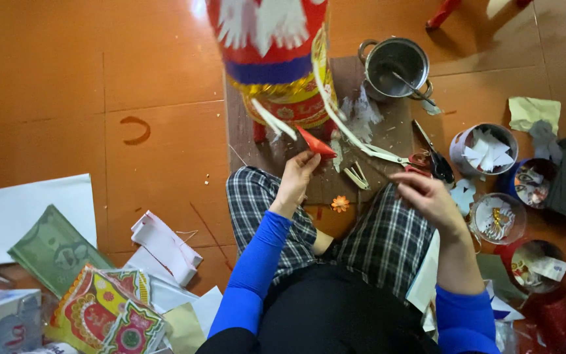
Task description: Assembling and decorating traditional paper horse figures using glue and paper cutouts.
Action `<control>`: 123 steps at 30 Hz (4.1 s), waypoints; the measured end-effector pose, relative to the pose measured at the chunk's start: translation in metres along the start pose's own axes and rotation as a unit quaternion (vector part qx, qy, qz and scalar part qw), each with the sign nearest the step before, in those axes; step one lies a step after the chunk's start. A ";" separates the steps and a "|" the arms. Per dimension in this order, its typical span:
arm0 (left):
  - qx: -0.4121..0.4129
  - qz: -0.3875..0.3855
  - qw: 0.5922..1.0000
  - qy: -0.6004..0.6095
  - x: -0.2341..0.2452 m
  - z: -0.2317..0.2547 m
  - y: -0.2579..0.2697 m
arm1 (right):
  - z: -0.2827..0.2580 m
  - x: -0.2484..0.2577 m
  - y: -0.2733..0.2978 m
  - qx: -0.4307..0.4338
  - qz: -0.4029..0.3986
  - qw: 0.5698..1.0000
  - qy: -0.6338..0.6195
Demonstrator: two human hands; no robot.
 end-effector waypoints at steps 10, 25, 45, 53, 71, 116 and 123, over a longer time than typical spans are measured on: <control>-0.040 0.025 0.998 0.033 0.007 0.035 0.033 | 0.011 -0.011 0.034 0.003 -0.016 0.994 0.104; -0.047 0.025 0.998 0.041 0.009 0.071 0.050 | -0.007 -0.022 0.042 0.014 -0.025 0.993 0.112; -0.144 0.000 0.986 -0.087 0.021 0.083 0.052 | -0.013 -0.024 0.031 0.083 -0.003 0.971 0.225; -0.167 0.020 0.968 -0.186 0.028 0.067 0.030 | -0.011 -0.017 0.021 0.009 -0.023 0.980 0.199; -0.130 -0.071 0.885 -0.442 0.002 -0.016 -0.015 | -0.127 -0.129 -0.090 0.107 -0.196 0.899 0.377; -0.731 0.070 0.556 -0.388 -0.088 0.566 0.071 | -0.509 -0.130 -0.120 0.426 0.014 0.808 0.406; -0.698 0.060 0.546 -0.459 -0.078 0.550 0.043 | -0.503 -0.121 -0.112 0.400 -0.001 0.820 0.411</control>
Point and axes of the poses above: each hand's wrist, its own y-axis away from the middle knuckle, its own x-axis out of the back of the hand, z = x × y, the point moved 8 cm from there along -y, towards the middle knuckle, and after that the axes turned 5 degrees about z, right-handed, at the moved point
